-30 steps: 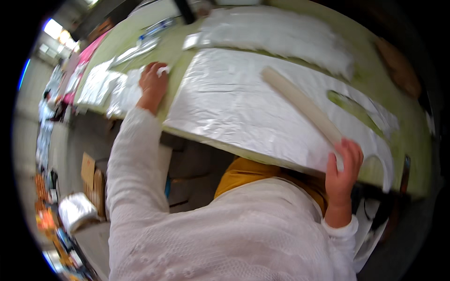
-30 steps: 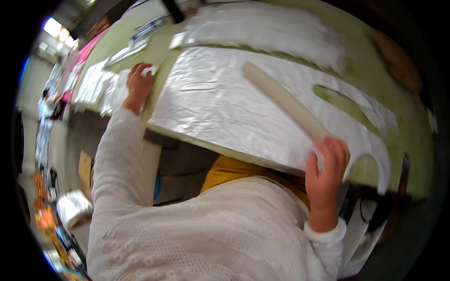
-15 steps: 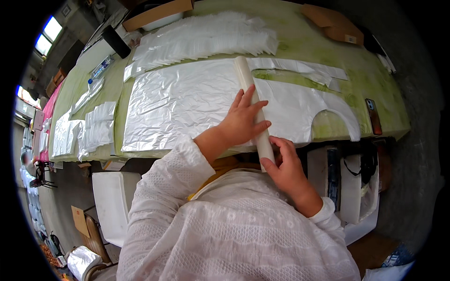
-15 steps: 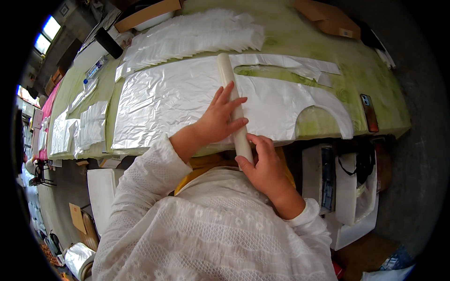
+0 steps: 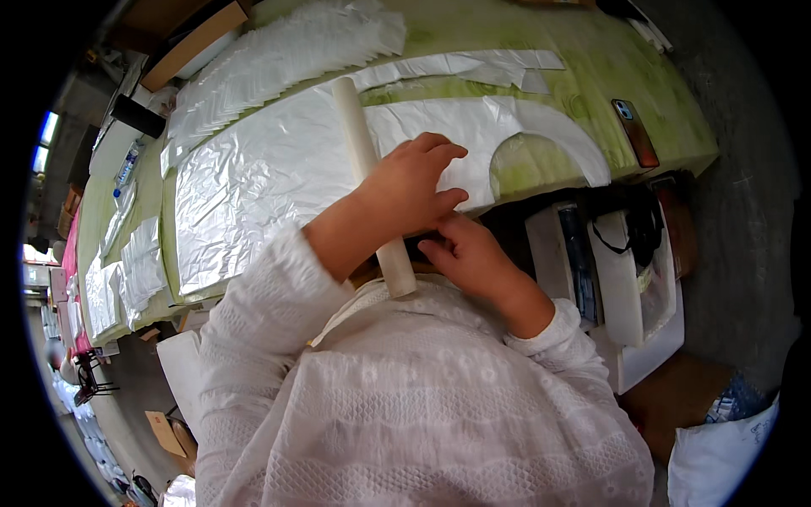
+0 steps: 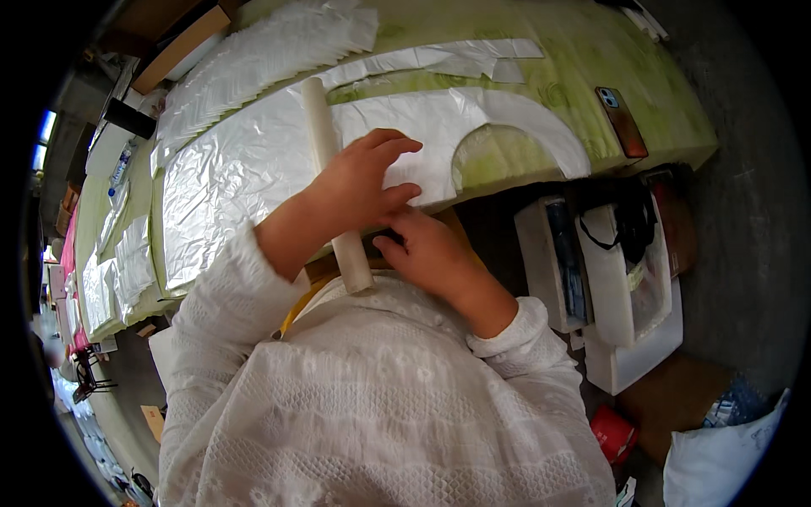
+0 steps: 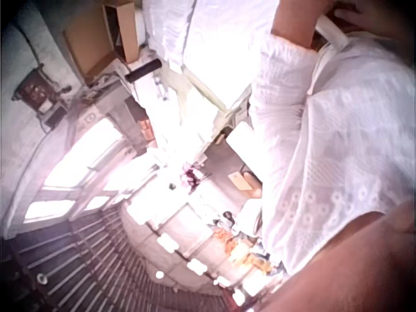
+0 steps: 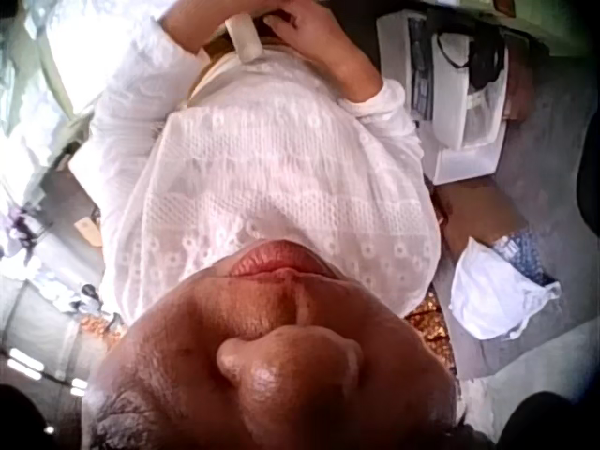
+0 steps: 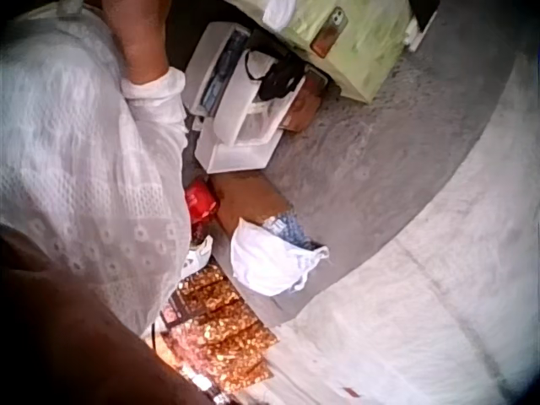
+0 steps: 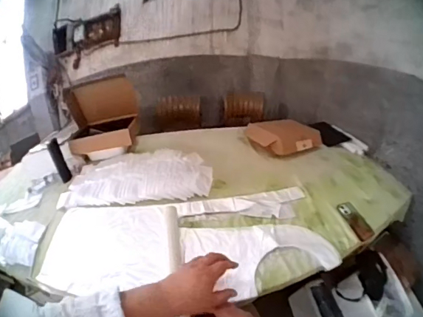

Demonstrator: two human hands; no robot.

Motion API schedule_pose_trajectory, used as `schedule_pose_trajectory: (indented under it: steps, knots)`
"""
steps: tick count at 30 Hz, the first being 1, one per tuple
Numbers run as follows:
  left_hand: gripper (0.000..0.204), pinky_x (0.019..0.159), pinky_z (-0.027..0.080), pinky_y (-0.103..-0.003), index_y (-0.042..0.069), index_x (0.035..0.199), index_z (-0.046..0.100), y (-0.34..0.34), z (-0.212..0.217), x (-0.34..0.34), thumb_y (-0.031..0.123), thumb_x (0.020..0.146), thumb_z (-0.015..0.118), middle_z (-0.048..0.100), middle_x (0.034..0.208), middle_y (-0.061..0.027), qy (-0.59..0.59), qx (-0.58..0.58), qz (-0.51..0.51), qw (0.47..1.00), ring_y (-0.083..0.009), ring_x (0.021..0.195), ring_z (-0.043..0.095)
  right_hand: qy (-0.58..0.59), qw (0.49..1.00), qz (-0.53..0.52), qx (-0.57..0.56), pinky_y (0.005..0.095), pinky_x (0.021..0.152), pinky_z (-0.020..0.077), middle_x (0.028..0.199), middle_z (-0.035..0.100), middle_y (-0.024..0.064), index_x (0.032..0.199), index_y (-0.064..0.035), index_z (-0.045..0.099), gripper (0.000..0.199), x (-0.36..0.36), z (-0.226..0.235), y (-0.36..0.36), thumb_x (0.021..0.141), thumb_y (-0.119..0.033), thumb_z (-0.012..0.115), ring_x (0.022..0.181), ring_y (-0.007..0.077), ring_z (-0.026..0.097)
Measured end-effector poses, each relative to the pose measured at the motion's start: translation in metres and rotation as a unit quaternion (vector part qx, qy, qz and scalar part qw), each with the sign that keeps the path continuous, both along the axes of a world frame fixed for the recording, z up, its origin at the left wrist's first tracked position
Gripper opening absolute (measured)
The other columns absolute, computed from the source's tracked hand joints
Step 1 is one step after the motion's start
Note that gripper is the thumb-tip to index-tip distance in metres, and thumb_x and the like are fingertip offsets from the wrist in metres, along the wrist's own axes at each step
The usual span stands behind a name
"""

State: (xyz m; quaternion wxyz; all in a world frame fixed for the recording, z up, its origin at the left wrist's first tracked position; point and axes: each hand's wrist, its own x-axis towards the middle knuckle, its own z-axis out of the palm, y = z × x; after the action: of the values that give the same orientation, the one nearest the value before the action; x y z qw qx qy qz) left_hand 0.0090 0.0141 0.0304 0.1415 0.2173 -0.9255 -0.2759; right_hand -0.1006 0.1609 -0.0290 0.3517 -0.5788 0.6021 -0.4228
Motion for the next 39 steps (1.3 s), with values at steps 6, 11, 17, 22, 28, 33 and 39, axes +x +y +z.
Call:
schedule_pose_trajectory:
  steps: [6, 11, 17, 22, 28, 33, 39]
  knots:
    - [0.024, 0.085, 0.056, -0.040, 0.007, 0.105, 0.072, -0.026, -0.030, -0.031, 0.026, 0.090, 0.069, 0.073, 0.097, -0.0136, -0.118, 0.057, 0.061, 0.989, -0.0330, 0.094, 0.071, -0.081, 0.990, -0.092, -0.067, 0.0267, 0.075, 0.0533, 0.130, 0.067, 0.0104, 0.119, -0.0038, 0.069, 0.027, -0.021, -0.011, 0.029, 0.092, -0.001, 0.068, 0.090, 0.0150, 0.066]
    - [0.025, 0.080, 0.055, -0.035, 0.006, 0.108, 0.071, -0.033, -0.021, -0.017, 0.026, 0.094, 0.068, 0.074, 0.096, -0.0102, -0.034, 0.161, 0.124, 0.979, -0.0231, 0.087, 0.068, -0.094, 0.980, -0.136, -0.112, 0.0222, 0.069, 0.0492, 0.129, 0.068, 0.0092, 0.123, -0.0031, 0.067, 0.030, -0.036, -0.004, 0.028, 0.094, 0.001, 0.064, 0.081, 0.0082, 0.061]
    - [0.028, 0.080, 0.055, -0.033, 0.007, 0.110, 0.073, -0.016, 0.003, -0.005, 0.030, 0.094, 0.069, 0.073, 0.096, -0.0085, -0.042, 0.206, 0.151, 0.966, -0.0192, 0.087, 0.068, -0.194, 0.955, -0.203, 0.098, 0.0327, 0.081, 0.0550, 0.133, 0.064, 0.0170, 0.138, -0.0020, 0.057, 0.047, -0.078, 0.015, -0.053, 0.092, -0.008, 0.065, 0.093, 0.0194, 0.067]
    - [0.036, 0.083, 0.054, -0.032, 0.006, 0.119, 0.069, -0.017, 0.007, -0.010, 0.033, 0.095, 0.070, 0.072, 0.099, -0.0053, 0.050, 0.285, 0.177, 0.941, -0.0180, 0.091, 0.067, 0.169, 0.940, -0.220, -0.200, 0.0416, 0.105, 0.0482, 0.142, 0.056, 0.0221, 0.140, -0.0060, 0.057, 0.056, -0.099, 0.010, -0.093, 0.085, -0.004, 0.066, 0.123, 0.0364, 0.058]
    - [0.039, 0.082, 0.055, -0.032, 0.004, 0.126, 0.064, -0.048, 0.001, -0.019, 0.026, 0.094, 0.072, 0.067, 0.112, -0.0066, 0.218, 0.455, 0.192, 0.842, -0.0154, 0.097, 0.063, 0.195, 0.950, -0.003, -0.243, 0.0449, 0.110, 0.0443, 0.147, 0.051, 0.0229, 0.143, -0.0123, 0.057, 0.064, -0.057, 0.020, -0.077, 0.081, -0.007, 0.073, 0.130, 0.0417, 0.053]
    - [0.032, 0.078, 0.055, -0.032, 0.008, 0.124, 0.065, -0.067, 0.006, 0.049, 0.018, 0.095, 0.071, 0.065, 0.102, -0.0022, 0.323, 0.428, 0.269, 0.800, -0.0125, 0.092, 0.061, 0.070, 0.977, -0.180, -0.095, 0.0403, 0.115, 0.0382, 0.149, 0.050, 0.0246, 0.150, -0.0014, 0.044, 0.066, -0.125, -0.015, -0.091, 0.092, -0.016, 0.072, 0.138, 0.0376, 0.049]
    - [0.042, 0.068, 0.050, -0.026, 0.008, 0.129, 0.065, -0.097, -0.012, 0.209, 0.020, 0.090, 0.075, 0.062, 0.094, 0.0023, 0.212, 0.300, 0.441, 0.819, -0.0082, 0.078, 0.057, -0.054, 0.905, -0.408, -0.105, 0.0362, 0.116, 0.0327, 0.157, 0.041, 0.0179, 0.154, -0.0019, 0.038, 0.065, -0.201, -0.025, -0.068, 0.095, -0.012, 0.064, 0.142, 0.0280, 0.040]
